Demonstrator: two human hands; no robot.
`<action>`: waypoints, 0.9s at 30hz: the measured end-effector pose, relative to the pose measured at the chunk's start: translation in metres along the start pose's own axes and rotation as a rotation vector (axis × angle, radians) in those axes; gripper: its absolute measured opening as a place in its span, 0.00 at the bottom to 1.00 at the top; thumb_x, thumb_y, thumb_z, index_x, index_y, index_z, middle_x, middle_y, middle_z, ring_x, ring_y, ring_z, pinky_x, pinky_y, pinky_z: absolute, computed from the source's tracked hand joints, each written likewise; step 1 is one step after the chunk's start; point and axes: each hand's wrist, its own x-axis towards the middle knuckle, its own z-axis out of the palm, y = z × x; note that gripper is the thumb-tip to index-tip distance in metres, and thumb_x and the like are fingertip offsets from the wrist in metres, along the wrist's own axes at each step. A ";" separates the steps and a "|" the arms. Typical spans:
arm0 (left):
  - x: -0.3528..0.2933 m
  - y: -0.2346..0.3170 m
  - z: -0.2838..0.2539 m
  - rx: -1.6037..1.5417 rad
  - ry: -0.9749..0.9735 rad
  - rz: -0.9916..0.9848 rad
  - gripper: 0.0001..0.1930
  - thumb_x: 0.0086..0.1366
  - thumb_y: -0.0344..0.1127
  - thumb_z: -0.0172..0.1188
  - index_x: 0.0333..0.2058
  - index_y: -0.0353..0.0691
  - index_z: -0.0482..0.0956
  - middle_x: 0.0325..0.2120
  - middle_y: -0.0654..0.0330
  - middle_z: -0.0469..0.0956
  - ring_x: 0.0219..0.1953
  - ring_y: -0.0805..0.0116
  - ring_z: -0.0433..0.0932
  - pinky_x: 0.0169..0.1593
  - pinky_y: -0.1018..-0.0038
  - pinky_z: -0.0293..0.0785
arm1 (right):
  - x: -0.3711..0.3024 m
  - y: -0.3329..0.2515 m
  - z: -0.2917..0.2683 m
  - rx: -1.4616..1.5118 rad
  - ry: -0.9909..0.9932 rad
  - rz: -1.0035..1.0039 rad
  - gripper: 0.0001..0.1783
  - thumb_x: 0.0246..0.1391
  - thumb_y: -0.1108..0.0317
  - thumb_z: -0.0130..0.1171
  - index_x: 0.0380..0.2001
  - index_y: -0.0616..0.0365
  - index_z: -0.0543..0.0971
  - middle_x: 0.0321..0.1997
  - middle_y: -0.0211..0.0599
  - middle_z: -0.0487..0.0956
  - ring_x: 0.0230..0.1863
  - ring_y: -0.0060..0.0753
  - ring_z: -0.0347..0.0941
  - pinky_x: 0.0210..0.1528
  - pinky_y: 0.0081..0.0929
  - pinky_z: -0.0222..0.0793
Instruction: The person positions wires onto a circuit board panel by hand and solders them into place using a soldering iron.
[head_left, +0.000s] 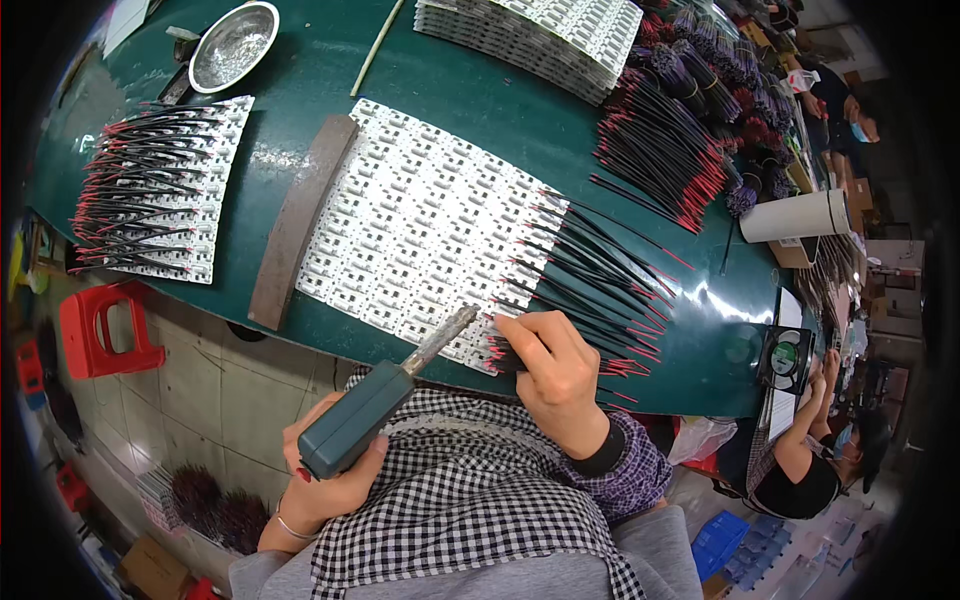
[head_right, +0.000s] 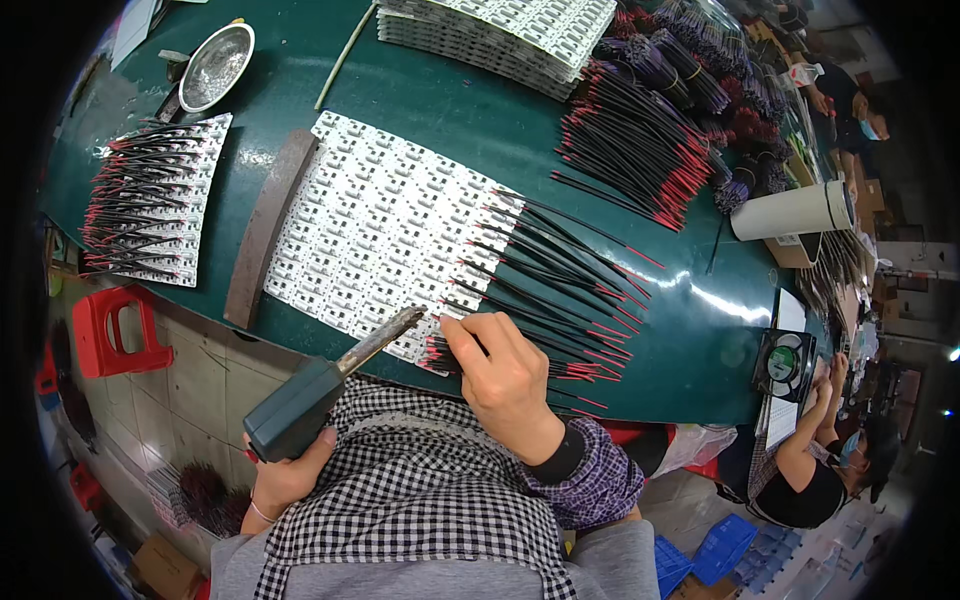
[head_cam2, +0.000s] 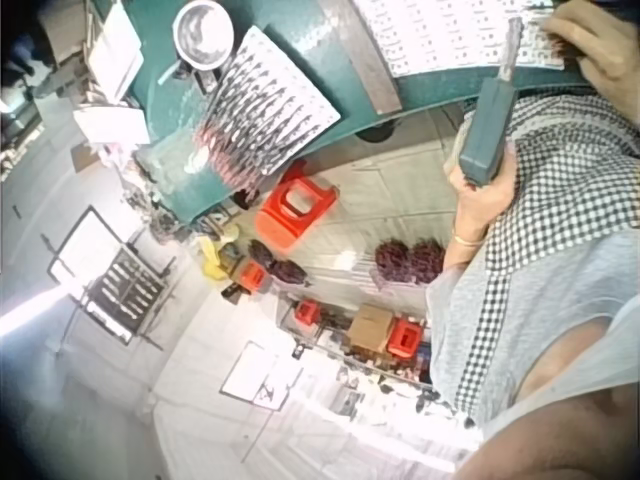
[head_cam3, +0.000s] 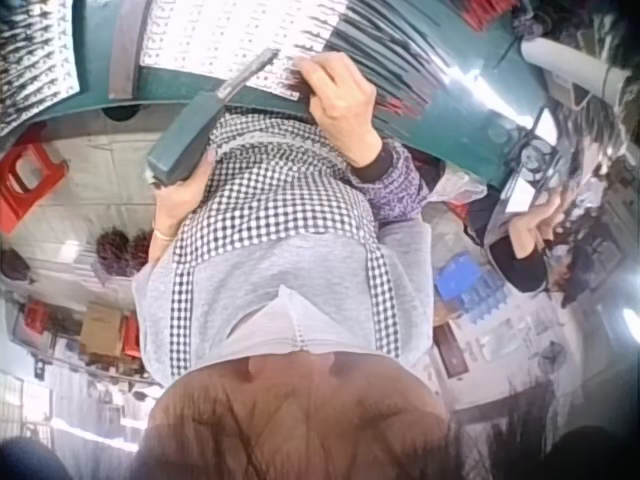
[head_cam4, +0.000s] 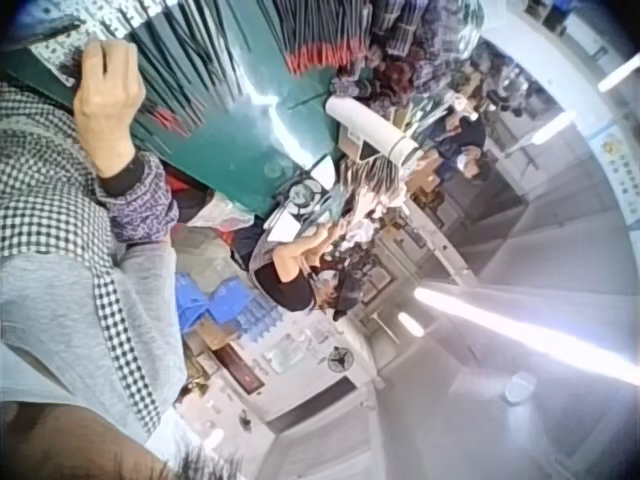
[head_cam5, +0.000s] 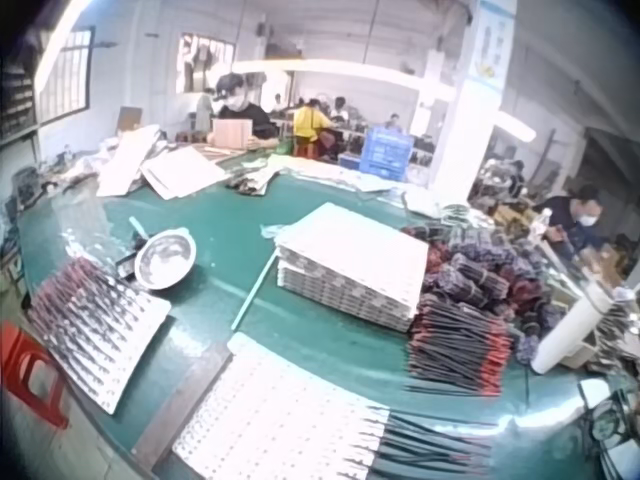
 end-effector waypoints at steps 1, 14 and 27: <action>0.001 0.000 0.000 0.019 -0.018 0.029 0.14 0.51 0.22 0.68 0.39 0.28 0.83 0.33 0.51 0.82 0.32 0.61 0.83 0.36 0.72 0.79 | 0.000 0.000 0.000 0.002 0.002 0.002 0.29 0.28 0.89 0.55 0.42 0.63 0.83 0.35 0.41 0.78 0.33 0.42 0.78 0.30 0.34 0.74; 0.009 0.002 0.000 0.072 -0.067 0.061 0.13 0.50 0.21 0.67 0.37 0.27 0.83 0.30 0.51 0.80 0.28 0.62 0.81 0.32 0.72 0.77 | 0.003 0.003 0.005 -0.021 0.016 -0.009 0.30 0.27 0.88 0.55 0.42 0.63 0.83 0.35 0.40 0.78 0.33 0.41 0.78 0.29 0.34 0.75; 0.006 -0.006 0.001 0.084 -0.017 0.187 0.12 0.49 0.21 0.67 0.35 0.28 0.83 0.29 0.51 0.80 0.28 0.60 0.81 0.31 0.70 0.76 | 0.008 0.011 0.003 0.102 0.000 0.050 0.28 0.27 0.89 0.52 0.39 0.63 0.83 0.34 0.41 0.78 0.34 0.44 0.78 0.33 0.35 0.76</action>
